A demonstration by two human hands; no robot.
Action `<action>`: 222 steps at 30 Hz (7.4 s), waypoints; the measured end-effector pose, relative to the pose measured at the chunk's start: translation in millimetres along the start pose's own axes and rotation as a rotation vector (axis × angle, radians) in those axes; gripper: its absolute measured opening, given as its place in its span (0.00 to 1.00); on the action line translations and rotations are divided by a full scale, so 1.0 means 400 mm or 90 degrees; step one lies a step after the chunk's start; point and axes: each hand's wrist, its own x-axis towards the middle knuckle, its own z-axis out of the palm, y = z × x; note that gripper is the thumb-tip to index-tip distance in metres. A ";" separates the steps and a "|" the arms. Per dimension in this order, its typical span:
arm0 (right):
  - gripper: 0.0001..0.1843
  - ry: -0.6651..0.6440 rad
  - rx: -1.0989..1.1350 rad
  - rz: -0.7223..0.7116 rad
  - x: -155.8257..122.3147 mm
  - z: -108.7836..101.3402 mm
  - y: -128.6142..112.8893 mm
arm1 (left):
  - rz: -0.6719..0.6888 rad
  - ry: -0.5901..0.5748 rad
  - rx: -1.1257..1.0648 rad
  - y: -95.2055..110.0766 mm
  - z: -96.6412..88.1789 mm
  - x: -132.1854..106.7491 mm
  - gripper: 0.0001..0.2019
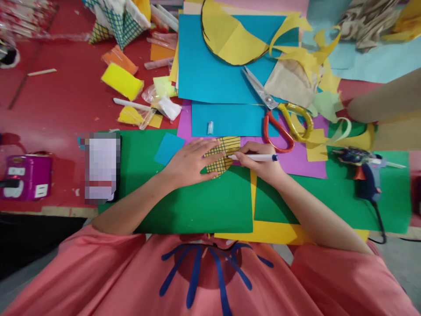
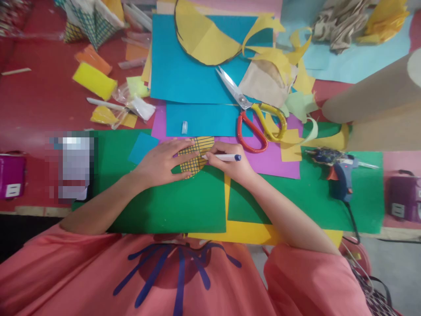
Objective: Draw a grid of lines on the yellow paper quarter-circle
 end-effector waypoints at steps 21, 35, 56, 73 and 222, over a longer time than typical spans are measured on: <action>0.16 -0.086 -0.008 0.013 0.001 -0.005 -0.012 | 0.000 -0.001 -0.014 -0.002 0.003 0.001 0.23; 0.11 0.070 0.180 0.110 0.003 -0.012 -0.001 | 0.010 -0.014 -0.006 0.006 0.001 0.000 0.25; 0.08 0.065 0.014 0.019 0.014 -0.006 -0.010 | 0.073 -0.045 -0.021 0.030 0.004 0.002 0.26; 0.09 0.059 -0.008 0.028 0.012 -0.004 -0.007 | 0.068 -0.053 -0.027 0.029 0.005 0.001 0.26; 0.10 0.079 0.051 0.059 0.010 -0.007 -0.006 | 0.087 -0.002 0.028 0.010 0.010 0.000 0.24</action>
